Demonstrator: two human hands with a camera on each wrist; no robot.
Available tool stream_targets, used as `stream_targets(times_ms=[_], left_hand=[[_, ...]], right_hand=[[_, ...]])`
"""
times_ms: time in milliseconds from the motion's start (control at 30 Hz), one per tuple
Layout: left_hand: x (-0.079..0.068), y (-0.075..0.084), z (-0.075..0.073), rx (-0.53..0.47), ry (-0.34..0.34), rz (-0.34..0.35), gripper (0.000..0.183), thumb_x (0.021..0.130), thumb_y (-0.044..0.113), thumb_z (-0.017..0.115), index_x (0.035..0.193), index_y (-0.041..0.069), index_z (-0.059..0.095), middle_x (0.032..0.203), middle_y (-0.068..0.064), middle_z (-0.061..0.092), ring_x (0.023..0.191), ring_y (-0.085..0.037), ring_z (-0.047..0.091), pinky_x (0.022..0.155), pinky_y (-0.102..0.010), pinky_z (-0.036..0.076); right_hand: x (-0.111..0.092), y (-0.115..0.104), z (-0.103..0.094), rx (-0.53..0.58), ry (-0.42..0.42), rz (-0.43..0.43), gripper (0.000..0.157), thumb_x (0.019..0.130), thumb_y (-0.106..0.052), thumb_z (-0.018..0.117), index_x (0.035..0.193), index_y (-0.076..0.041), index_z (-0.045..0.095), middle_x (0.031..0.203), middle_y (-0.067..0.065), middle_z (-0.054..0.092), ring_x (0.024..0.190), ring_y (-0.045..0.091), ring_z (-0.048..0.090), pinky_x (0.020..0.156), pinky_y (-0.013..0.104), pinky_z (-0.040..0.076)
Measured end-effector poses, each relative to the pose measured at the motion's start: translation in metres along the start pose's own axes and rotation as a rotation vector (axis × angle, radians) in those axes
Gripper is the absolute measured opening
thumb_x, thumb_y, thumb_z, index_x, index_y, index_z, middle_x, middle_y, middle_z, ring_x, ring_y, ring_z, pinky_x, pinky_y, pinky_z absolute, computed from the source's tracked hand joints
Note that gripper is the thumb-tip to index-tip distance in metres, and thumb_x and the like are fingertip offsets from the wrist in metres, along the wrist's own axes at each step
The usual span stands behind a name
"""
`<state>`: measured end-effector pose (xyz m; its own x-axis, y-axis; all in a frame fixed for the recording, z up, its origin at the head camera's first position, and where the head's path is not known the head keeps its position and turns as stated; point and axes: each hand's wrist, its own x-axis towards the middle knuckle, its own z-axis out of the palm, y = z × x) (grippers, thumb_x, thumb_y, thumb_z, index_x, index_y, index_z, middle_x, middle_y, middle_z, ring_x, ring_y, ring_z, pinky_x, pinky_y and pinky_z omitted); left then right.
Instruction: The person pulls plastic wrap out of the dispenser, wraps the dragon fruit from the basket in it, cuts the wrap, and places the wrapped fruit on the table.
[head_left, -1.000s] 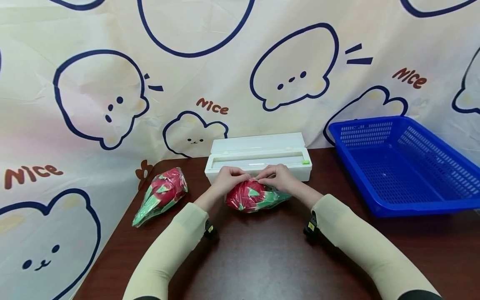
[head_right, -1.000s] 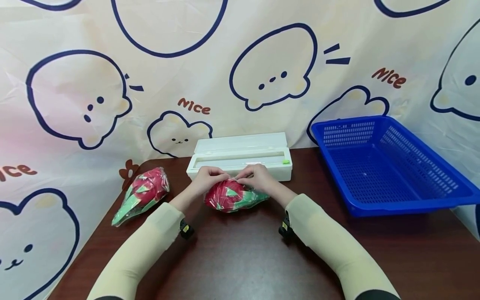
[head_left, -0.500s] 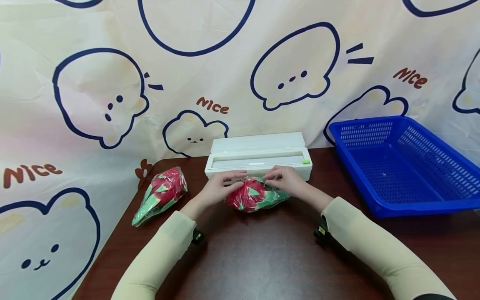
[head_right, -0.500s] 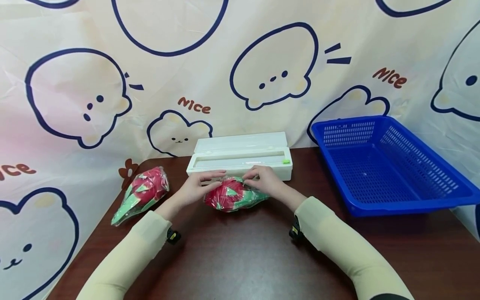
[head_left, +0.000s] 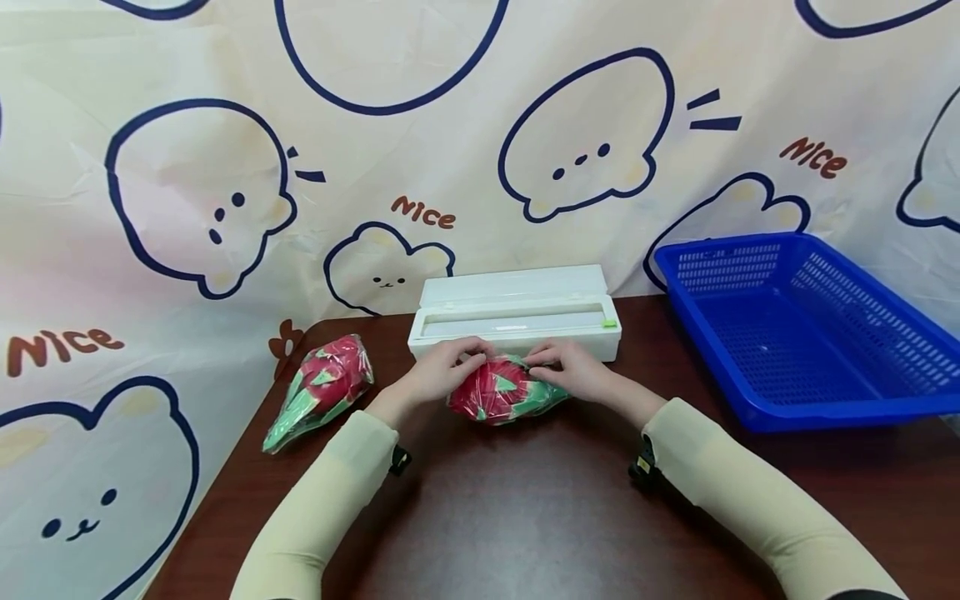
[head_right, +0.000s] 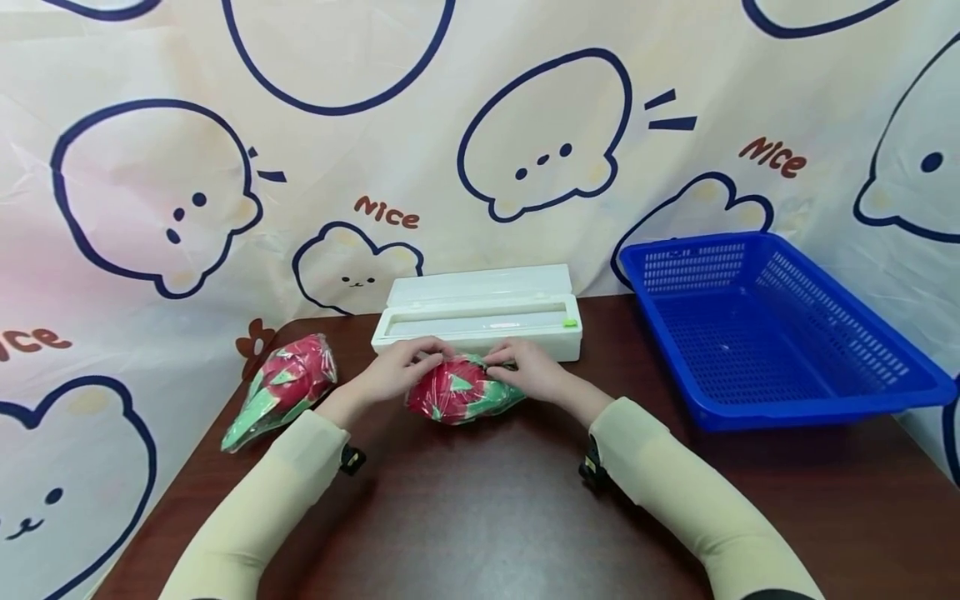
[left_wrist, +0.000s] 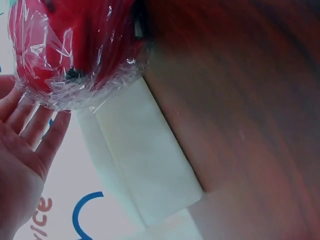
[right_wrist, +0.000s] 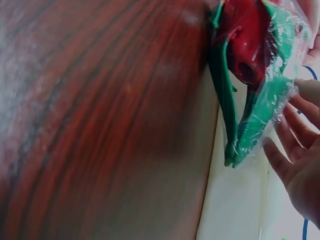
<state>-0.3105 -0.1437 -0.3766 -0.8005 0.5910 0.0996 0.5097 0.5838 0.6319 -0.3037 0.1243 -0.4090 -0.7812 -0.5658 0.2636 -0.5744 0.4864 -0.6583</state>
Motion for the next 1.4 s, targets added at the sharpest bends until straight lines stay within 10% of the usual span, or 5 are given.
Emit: stream_targets(times_ms=[267,700,1400], left_hand=[[-0.029,-0.011,-0.001,-0.103,0.047,0.000,0.052,0.094,0.035,0.064,0.141,0.018,0.049,0.137,-0.004,0.052,0.124,-0.026,0.050,0.099,-0.050,0.042],[-0.044,-0.022,0.015,-0.129,-0.066,0.067,0.096,0.079,0.019,0.082,0.156,0.025,0.023,0.152,-0.006,0.036,0.132,-0.022,0.042,0.102,-0.041,0.041],[-0.046,-0.011,0.012,-0.158,-0.062,-0.055,0.078,0.082,0.033,0.079,0.149,0.028,0.039,0.137,-0.005,0.054,0.119,-0.022,0.054,0.094,-0.040,0.048]], right_hand=[[-0.022,0.002,-0.011,-0.014,-0.033,-0.025,0.049,0.094,-0.026,0.066,0.136,-0.004,0.055,0.134,0.014,0.055,0.126,0.029,0.049,0.103,0.049,0.038],[-0.031,0.011,-0.004,-0.004,-0.131,0.098,0.061,0.092,-0.039,0.065,0.145,-0.014,0.047,0.140,0.010,0.052,0.122,0.023,0.049,0.102,0.047,0.039],[-0.042,0.006,-0.002,-0.055,-0.198,0.019,0.051,0.097,-0.032,0.060,0.143,-0.014,0.050,0.131,0.003,0.059,0.110,0.012,0.056,0.098,0.041,0.044]])
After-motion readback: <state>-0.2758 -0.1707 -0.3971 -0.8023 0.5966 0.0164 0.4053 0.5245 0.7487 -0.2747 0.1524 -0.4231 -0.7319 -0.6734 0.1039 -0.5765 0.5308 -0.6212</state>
